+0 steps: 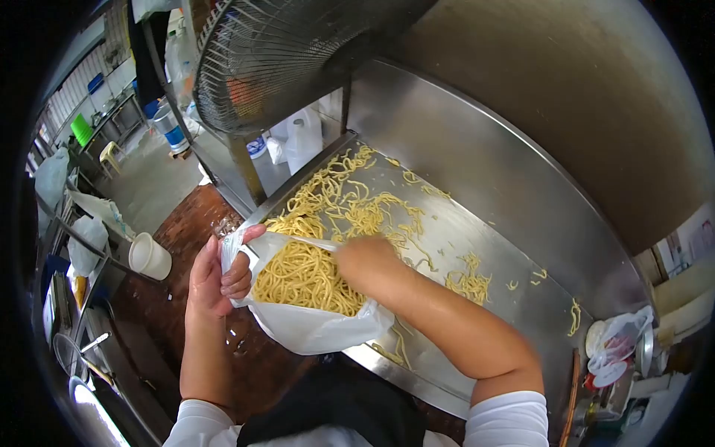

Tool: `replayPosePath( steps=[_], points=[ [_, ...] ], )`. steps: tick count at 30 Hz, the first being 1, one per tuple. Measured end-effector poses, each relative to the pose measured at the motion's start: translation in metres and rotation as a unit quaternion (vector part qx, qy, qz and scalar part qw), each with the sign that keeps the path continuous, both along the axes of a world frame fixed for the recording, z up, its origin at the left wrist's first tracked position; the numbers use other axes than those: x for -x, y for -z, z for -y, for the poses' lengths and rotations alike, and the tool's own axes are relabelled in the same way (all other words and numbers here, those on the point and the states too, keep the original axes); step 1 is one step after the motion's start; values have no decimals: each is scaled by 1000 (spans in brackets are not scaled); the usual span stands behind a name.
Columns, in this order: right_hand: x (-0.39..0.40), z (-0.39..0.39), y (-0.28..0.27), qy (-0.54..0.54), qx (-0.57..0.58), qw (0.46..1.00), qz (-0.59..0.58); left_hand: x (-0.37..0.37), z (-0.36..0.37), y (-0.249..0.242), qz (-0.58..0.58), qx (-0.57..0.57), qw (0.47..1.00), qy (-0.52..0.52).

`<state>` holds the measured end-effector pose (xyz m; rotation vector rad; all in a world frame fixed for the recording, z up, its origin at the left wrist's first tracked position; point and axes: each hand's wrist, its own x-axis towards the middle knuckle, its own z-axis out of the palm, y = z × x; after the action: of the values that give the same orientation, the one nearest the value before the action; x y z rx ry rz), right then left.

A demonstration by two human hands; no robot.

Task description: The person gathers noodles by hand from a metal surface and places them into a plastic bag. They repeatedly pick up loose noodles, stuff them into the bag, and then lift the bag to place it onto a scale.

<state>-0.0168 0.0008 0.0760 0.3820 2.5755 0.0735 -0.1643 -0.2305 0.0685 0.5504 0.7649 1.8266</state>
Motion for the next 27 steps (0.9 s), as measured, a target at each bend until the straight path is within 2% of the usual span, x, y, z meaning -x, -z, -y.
replayPosePath(
  steps=[1,2,3,5,6,7,8,9,10,11,13,14,17,19,20,21,22,23,24,25,27],
  points=[
    [1,-2,8,-24,133,982,-129,-2,-2,0,0,0,1000,6],
    [2,-6,15,-49,261,930,-255,-3,-4,-1,-3,-3,1000,3],
    [3,-14,20,-47,259,930,-257,-4,-6,-2,-7,-6,1000,-2],
    [-1,-37,32,48,170,853,-491,-2,-3,-1,-3,-10,1000,0],
    [-8,-53,55,47,169,855,-489,0,1,1,3,-13,1000,0],
    [-20,-72,87,185,242,838,-453,-1,5,3,5,-14,1000,-1],
    [-34,-82,104,320,309,798,-407,0,9,5,8,-16,1000,-3],
    [-47,-82,106,369,417,780,-286,1,13,7,10,-19,1000,-5],
    [-58,-81,107,407,512,740,-157,3,17,10,7,-21,1000,1],
    [-71,-74,110,405,510,743,-155,4,17,11,8,-22,1000,-2],
    [-93,-57,116,406,553,701,-195,3,23,16,2,-13,1000,2],
    [-98,-57,114,406,555,700,-191,1,25,18,4,-10,1000,-1],
    [-102,-53,89,354,577,722,-142,-3,21,17,11,-26,999,16],
    [-103,-46,54,282,454,845,18,-12,16,15,-39,19,999,-7],
    [-108,-53,63,223,398,889,51,-19,13,11,-76,33,997,-7],
    [-111,-49,59,228,395,888,47,-23,10,11,-115,43,992,16],
    [-113,-42,50,254,447,854,-73,-32,6,9,-150,99,983,38],
    [-113,-33,41,275,490,805,-190,-43,0,8,-183,155,969,61],
    [-104,-24,28,292,562,734,-245,-51,-9,13,-207,162,959,108],
    [-91,-11,15,307,625,652,-300,-68,-20,17,-234,172,951,103],
    [-62,29,-2,269,622,628,-383,-90,-40,26,-254,138,954,83]
  ],
)
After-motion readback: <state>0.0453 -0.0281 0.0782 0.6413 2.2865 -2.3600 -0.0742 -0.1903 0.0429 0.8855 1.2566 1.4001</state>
